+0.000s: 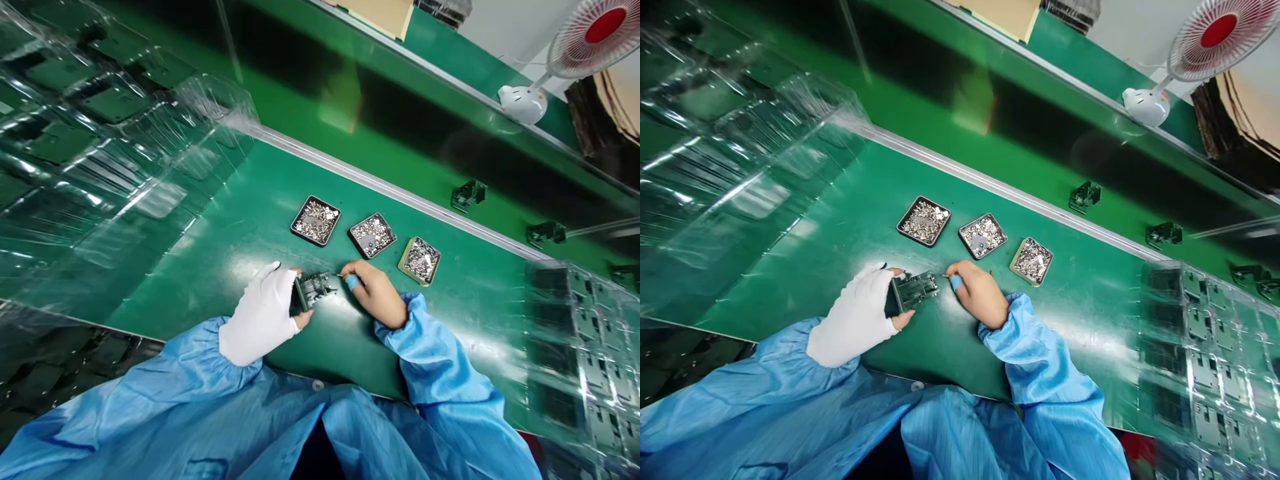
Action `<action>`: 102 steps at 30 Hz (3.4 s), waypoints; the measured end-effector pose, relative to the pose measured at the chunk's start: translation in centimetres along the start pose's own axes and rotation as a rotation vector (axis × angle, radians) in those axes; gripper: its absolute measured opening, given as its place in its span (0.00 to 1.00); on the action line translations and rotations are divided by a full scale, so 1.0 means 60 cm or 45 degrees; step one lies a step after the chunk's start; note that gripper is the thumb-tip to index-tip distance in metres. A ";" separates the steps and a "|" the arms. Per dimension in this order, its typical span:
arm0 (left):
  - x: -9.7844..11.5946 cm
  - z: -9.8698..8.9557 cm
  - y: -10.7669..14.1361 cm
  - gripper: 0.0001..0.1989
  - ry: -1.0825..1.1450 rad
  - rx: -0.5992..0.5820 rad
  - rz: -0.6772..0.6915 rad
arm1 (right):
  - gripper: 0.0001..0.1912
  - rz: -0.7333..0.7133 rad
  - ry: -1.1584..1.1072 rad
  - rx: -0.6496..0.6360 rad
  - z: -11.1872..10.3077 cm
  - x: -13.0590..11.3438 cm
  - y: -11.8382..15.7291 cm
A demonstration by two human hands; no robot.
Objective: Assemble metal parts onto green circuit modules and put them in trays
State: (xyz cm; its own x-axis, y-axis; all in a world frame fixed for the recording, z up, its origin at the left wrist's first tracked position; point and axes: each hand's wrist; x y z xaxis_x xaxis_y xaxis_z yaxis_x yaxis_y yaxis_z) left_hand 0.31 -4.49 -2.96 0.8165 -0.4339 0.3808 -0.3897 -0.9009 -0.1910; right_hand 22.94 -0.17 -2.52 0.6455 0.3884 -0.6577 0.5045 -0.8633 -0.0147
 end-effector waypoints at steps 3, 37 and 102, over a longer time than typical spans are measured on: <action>-0.006 -0.004 -0.006 0.26 0.094 -0.080 -0.029 | 0.09 -0.076 -0.084 -0.046 0.000 0.002 0.001; -0.017 -0.016 -0.011 0.25 0.192 -0.169 0.060 | 0.10 0.120 0.283 -0.319 0.003 -0.043 0.002; 0.026 -0.050 -0.054 0.19 0.123 0.288 0.386 | 0.05 -0.239 -0.230 0.238 -0.034 -0.107 0.001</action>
State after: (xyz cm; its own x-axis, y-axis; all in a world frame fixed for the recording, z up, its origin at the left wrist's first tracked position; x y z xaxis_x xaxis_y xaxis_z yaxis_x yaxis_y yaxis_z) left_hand 1.59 -2.27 0.99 0.6306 -0.6888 0.3578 -0.4949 -0.7119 -0.4982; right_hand 20.00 -2.06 3.27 0.4306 0.4971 -0.7533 0.4802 -0.8329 -0.2752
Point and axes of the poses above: each hand's wrist, its own y-axis away from the middle knuckle, its own z-axis out of the palm, x = y × z, and after that the axes turned 2 degrees about z, right-handed
